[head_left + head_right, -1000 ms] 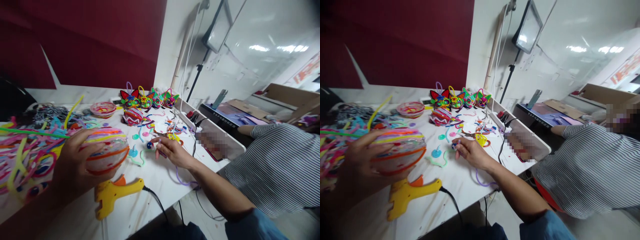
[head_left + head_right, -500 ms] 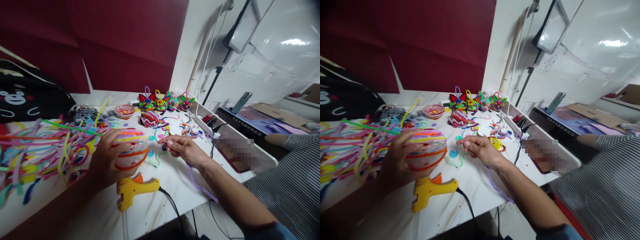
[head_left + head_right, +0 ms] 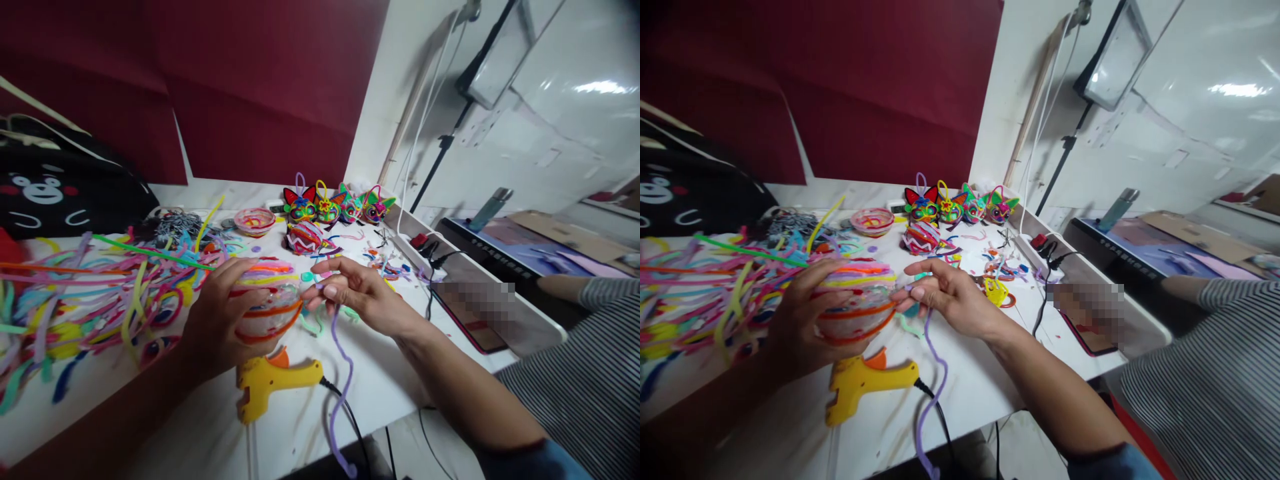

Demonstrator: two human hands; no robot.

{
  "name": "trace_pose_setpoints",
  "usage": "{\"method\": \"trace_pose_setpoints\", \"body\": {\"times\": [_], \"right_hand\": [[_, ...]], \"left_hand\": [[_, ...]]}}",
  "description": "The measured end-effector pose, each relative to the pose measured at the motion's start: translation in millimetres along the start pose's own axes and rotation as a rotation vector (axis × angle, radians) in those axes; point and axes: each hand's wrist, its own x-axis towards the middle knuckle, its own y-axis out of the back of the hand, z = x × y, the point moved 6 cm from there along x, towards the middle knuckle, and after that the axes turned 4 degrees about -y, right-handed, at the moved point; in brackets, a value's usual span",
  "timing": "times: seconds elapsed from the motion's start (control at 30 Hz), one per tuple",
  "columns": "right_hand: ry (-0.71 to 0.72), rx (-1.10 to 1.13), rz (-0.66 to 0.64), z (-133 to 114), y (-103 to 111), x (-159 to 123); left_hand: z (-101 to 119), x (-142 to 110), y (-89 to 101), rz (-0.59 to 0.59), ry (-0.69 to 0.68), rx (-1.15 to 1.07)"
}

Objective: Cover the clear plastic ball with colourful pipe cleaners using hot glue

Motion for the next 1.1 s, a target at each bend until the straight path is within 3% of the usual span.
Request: {"method": "trace_pose_setpoints", "body": {"times": [0.17, 0.37, 0.57, 0.83, 1.1], "right_hand": [[-0.074, 0.024, -0.013, 0.8, 1.6, -3.1], [-0.067, -0.141, 0.077, 0.5, 20.3, -10.7], [-0.045, -0.294, 0.071, 2.2, 32.3, -9.4], [0.008, -0.621, 0.087, -4.8, 22.6, 5.0], [0.124, -0.466, 0.187, -13.3, 17.3, 17.8]], "left_hand": [[1.3, 1.4, 2.1, -0.018, 0.021, -0.002], [1.4, 3.8, 3.4, -0.050, 0.013, -0.015], [-3.6, -4.1, 0.6, -0.052, 0.045, -0.030], [-2.5, -5.5, -0.8, -0.090, 0.067, -0.053], [3.1, -6.3, -1.6, -0.061, 0.076, -0.076]]}}
